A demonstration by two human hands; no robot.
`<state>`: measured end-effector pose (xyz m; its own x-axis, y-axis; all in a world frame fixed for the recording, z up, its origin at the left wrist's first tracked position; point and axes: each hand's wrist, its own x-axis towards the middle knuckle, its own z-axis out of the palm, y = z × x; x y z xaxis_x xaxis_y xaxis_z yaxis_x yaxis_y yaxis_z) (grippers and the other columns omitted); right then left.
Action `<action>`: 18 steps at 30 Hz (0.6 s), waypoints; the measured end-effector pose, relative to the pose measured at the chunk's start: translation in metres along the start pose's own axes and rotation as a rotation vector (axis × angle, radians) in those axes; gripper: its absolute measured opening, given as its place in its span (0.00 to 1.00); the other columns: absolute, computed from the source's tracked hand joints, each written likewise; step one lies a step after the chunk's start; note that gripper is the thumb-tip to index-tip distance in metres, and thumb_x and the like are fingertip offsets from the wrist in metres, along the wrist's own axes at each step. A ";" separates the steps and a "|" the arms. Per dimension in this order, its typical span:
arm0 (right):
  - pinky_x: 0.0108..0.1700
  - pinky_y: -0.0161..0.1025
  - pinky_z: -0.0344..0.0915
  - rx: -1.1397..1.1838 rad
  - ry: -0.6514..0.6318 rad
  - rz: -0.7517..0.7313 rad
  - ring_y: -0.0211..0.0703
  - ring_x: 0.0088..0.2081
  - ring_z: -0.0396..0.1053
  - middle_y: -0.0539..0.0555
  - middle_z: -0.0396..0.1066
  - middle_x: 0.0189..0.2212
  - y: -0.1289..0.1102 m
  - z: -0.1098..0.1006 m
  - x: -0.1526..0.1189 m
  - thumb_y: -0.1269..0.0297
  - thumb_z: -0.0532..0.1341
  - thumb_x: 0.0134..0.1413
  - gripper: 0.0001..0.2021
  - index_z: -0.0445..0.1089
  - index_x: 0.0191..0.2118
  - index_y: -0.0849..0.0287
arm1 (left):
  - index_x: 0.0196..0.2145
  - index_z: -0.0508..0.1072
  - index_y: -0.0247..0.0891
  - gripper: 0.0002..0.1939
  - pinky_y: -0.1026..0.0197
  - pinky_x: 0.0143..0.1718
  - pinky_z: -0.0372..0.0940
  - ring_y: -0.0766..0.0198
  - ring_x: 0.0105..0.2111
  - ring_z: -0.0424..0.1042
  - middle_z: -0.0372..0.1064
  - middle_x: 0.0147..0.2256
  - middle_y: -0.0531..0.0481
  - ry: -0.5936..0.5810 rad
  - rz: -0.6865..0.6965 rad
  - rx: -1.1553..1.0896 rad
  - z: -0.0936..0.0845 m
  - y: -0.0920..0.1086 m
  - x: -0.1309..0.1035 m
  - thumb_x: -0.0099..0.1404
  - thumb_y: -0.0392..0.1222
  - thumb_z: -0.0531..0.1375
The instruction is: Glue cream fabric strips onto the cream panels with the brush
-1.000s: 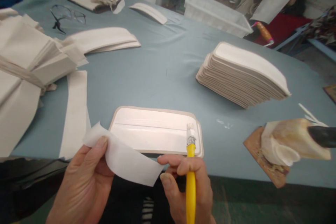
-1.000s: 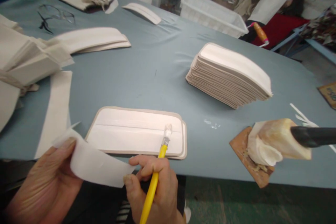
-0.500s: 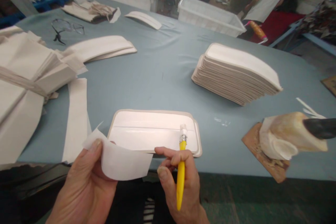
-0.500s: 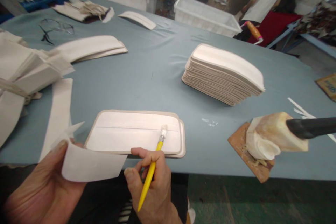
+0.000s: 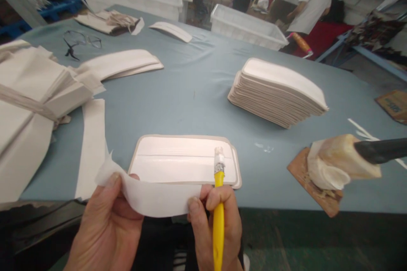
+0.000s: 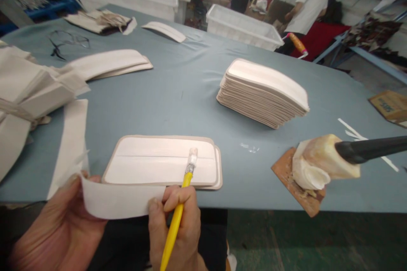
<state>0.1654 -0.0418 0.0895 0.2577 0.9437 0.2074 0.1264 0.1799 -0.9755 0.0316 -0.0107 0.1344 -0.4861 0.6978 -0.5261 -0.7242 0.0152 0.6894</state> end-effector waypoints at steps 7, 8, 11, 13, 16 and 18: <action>0.37 0.34 0.67 -0.101 0.033 -0.019 0.37 0.32 0.67 0.47 0.65 0.34 0.013 -0.010 0.005 0.62 0.60 0.74 0.12 0.55 0.39 0.51 | 0.36 0.79 0.44 0.17 0.68 0.27 0.72 0.63 0.34 0.75 0.80 0.40 0.55 -0.054 -0.014 0.166 -0.017 -0.019 0.008 0.50 0.44 0.79; 0.37 0.34 0.68 -0.116 0.032 -0.016 0.37 0.32 0.67 0.47 0.65 0.34 0.014 -0.011 0.007 0.61 0.60 0.75 0.12 0.55 0.39 0.51 | 0.36 0.79 0.44 0.18 0.68 0.27 0.72 0.64 0.32 0.74 0.80 0.39 0.56 -0.042 -0.023 0.172 -0.019 -0.021 0.009 0.50 0.44 0.79; 0.38 0.34 0.68 -0.156 0.042 -0.031 0.37 0.33 0.67 0.47 0.66 0.35 0.013 -0.009 0.012 0.62 0.60 0.75 0.12 0.55 0.39 0.50 | 0.34 0.79 0.42 0.18 0.67 0.25 0.72 0.65 0.29 0.72 0.79 0.36 0.56 0.009 -0.019 0.171 -0.020 -0.025 0.012 0.49 0.46 0.79; 0.37 0.33 0.68 -0.175 0.039 -0.056 0.36 0.32 0.67 0.47 0.66 0.34 0.012 -0.009 0.018 0.63 0.60 0.75 0.12 0.55 0.39 0.50 | 0.31 0.78 0.41 0.17 0.67 0.24 0.72 0.65 0.27 0.72 0.78 0.34 0.55 0.041 -0.009 0.174 -0.018 -0.026 0.015 0.48 0.46 0.79; 0.37 0.31 0.68 -0.253 0.039 -0.138 0.35 0.31 0.69 0.47 0.69 0.33 0.015 -0.019 0.025 0.66 0.61 0.73 0.12 0.57 0.38 0.51 | 0.30 0.77 0.42 0.20 0.66 0.23 0.73 0.63 0.27 0.73 0.78 0.32 0.55 0.103 0.020 0.171 -0.017 -0.025 0.019 0.44 0.48 0.81; 0.37 0.30 0.68 -0.338 0.039 -0.229 0.35 0.32 0.72 0.49 0.72 0.35 0.024 -0.034 0.028 0.68 0.65 0.69 0.13 0.59 0.36 0.52 | 0.30 0.77 0.42 0.24 0.65 0.24 0.73 0.62 0.28 0.74 0.77 0.31 0.55 0.131 0.016 0.194 -0.022 -0.024 0.021 0.43 0.54 0.82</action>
<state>0.2087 -0.0203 0.0749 0.2219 0.8774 0.4253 0.4908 0.2764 -0.8263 0.0276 -0.0116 0.0960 -0.5652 0.6001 -0.5661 -0.6144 0.1517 0.7742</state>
